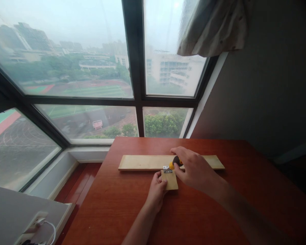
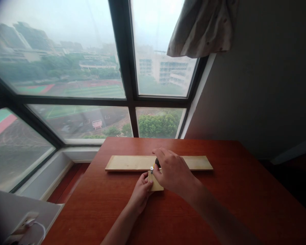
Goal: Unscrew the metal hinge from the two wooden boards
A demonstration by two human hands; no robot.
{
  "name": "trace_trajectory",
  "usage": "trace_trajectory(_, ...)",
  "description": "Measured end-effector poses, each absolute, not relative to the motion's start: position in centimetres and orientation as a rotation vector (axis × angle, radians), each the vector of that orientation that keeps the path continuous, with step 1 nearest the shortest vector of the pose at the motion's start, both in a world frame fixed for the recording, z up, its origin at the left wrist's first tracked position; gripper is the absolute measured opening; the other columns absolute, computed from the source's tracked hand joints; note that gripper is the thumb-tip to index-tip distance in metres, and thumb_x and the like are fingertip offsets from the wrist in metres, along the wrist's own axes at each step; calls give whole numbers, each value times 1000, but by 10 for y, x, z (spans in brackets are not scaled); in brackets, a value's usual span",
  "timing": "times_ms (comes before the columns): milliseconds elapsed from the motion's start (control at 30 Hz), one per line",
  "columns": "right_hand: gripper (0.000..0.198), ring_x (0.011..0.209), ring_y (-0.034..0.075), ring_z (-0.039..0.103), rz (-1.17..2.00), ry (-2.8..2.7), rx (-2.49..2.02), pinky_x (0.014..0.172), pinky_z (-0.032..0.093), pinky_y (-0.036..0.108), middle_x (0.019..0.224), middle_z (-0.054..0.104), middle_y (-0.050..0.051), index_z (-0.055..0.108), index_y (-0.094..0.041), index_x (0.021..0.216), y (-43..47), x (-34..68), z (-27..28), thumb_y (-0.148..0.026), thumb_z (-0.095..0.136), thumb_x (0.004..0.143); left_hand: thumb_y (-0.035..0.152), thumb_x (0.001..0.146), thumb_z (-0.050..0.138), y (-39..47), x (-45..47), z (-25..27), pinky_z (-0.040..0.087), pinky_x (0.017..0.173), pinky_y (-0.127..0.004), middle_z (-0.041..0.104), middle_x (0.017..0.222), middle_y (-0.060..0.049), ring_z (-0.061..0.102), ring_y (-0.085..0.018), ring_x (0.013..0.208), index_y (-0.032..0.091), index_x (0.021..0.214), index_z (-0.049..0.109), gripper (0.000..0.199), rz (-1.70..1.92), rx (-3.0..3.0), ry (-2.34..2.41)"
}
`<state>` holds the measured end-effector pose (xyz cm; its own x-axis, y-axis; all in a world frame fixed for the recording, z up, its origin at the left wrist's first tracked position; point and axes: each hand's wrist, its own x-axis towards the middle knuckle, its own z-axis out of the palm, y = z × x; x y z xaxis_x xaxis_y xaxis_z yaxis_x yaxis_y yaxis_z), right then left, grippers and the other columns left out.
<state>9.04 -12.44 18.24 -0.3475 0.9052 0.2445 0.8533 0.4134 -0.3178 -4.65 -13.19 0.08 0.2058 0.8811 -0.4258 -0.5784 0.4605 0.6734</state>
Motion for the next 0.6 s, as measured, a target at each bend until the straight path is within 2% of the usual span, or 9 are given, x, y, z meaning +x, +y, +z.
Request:
trace_trajectory(67,40,105,20,58,197,-2309,-1444,89,46,32,113,64,7,54,-19,117,-126,91,183,-14,52,78,19,59,76,-132,-46,2,51,68,-29,70,101,-9,66,-18,76,19,106,51,53,1050,410,887)
trace_trajectory(167,38,109,21,56,183,-2316,-1428,91,45,33,116,62,7,53,-19,119,-126,90,184,-20,53,81,18,59,76,-133,-46,3,51,70,-29,70,99,-8,66,-18,75,18,105,52,52,1058,408,891)
trace_trajectory(300,35,97,24,63,144,-2292,-1574,80,49,35,113,65,8,53,-20,122,-123,88,181,-34,48,90,18,60,76,-133,-46,2,51,71,-30,70,91,-7,66,-19,77,18,105,52,51,1064,416,891)
trace_trajectory(400,34,90,22,65,150,-2279,-1613,77,48,34,110,66,6,52,-21,123,-122,87,180,-29,45,91,18,61,75,-133,-46,2,51,71,-30,70,91,-7,65,-18,76,17,105,51,50,1064,421,881)
trace_trajectory(600,41,102,21,61,195,-2313,-1497,86,46,31,114,65,5,54,-20,120,-127,88,184,-18,53,80,16,62,75,-133,-46,2,50,69,-27,69,83,-4,62,-14,66,16,107,51,51,1071,434,866)
